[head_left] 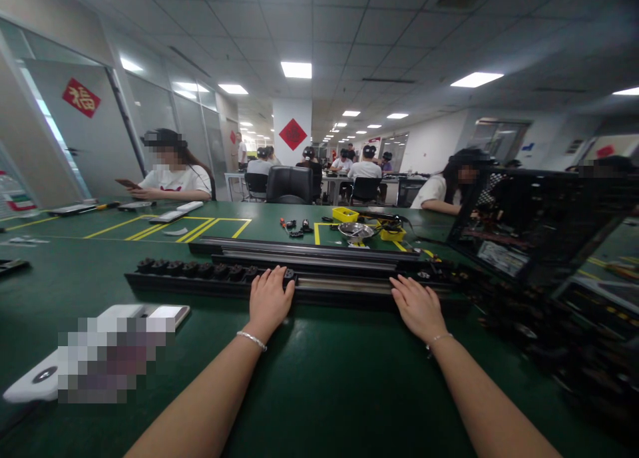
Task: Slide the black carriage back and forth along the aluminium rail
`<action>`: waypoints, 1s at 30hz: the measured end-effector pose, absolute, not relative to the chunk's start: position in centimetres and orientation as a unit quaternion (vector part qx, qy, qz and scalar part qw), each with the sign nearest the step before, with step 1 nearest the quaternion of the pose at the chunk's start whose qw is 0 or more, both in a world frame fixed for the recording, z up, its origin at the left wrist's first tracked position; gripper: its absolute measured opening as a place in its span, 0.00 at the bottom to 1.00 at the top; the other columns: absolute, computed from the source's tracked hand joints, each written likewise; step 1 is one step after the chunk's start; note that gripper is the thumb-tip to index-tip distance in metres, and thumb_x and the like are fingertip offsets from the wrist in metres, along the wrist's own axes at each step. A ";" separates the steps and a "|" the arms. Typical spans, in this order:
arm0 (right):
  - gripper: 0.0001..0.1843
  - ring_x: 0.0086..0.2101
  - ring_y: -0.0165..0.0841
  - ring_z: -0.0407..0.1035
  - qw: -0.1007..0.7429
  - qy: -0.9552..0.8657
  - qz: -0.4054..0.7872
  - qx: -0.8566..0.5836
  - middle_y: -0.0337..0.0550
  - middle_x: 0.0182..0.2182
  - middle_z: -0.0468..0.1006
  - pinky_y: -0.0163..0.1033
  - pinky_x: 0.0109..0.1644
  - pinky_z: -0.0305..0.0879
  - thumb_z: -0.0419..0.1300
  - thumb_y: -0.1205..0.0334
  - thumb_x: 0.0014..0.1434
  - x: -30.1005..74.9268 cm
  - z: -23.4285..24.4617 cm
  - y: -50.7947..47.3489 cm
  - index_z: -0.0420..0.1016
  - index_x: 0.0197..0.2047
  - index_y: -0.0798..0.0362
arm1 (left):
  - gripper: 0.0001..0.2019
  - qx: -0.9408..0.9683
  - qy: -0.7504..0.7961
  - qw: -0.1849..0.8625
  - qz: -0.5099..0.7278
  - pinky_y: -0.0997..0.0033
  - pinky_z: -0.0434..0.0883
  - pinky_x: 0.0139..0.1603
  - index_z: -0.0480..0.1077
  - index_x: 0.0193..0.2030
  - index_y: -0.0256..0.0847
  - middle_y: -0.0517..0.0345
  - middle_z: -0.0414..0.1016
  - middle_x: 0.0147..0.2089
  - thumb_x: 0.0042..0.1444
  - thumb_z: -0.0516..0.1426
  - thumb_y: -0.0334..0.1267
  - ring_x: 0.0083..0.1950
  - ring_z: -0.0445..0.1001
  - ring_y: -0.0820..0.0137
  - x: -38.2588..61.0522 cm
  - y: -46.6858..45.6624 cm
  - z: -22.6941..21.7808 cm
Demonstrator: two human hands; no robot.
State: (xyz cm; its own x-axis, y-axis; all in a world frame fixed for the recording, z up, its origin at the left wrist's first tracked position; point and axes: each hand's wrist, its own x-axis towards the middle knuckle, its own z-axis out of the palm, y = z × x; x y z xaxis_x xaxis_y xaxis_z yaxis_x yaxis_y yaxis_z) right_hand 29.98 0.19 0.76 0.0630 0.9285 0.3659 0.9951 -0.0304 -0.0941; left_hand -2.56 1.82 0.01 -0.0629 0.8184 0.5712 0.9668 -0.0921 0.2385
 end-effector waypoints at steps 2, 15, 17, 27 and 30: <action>0.27 0.60 0.35 0.52 0.163 -0.677 -0.100 -0.711 0.37 0.60 0.62 0.51 0.62 0.43 0.35 0.50 0.63 30.0 0.8 0.2 0.64 0.59 0.43 | 0.22 -0.674 -0.663 0.120 -0.301 0.54 0.53 0.63 0.63 0.58 0.43 0.52 0.67 0.60 0.59 0.46 0.46 0.62 0.61 0.60 -2.6 1.9 -0.1; 0.28 0.60 0.35 0.51 0.165 -0.677 -0.100 -0.710 0.37 0.60 0.62 0.51 0.62 0.44 0.35 0.49 0.63 30.1 0.6 0.3 0.64 0.59 0.43 | 0.25 -0.675 -0.670 0.114 -0.286 0.54 0.53 0.63 0.63 0.58 0.38 0.50 0.66 0.60 0.59 0.44 0.48 0.63 0.59 0.60 -2.6 1.9 -0.1; 0.28 0.60 0.35 0.51 0.166 -0.677 -0.098 -0.711 0.36 0.60 0.62 0.51 0.62 0.43 0.35 0.49 0.63 30.1 0.6 0.3 0.64 0.59 0.43 | 0.25 -0.679 -0.669 0.114 -0.279 0.54 0.52 0.63 0.65 0.57 0.39 0.51 0.64 0.61 0.59 0.43 0.50 0.63 0.59 0.60 -2.6 2.0 -0.1; 0.28 0.60 0.35 0.51 0.168 -0.676 -0.096 -0.711 0.36 0.60 0.62 0.50 0.63 0.42 0.35 0.48 0.63 30.2 0.6 0.4 0.64 0.59 0.43 | 0.26 -0.684 -0.668 0.123 -0.264 0.55 0.53 0.63 0.65 0.58 0.41 0.52 0.64 0.62 0.60 0.42 0.51 0.63 0.59 0.60 -2.7 1.8 0.2; 0.28 0.60 0.35 0.51 0.168 -0.675 -0.100 -0.711 0.36 0.60 0.61 0.50 0.63 0.42 0.36 0.49 0.63 30.1 0.6 0.3 0.63 0.59 0.43 | 0.26 -0.685 -0.672 0.123 -0.255 0.55 0.53 0.63 0.64 0.58 0.41 0.53 0.63 0.62 0.60 0.41 0.51 0.63 0.59 0.61 -2.6 1.7 0.3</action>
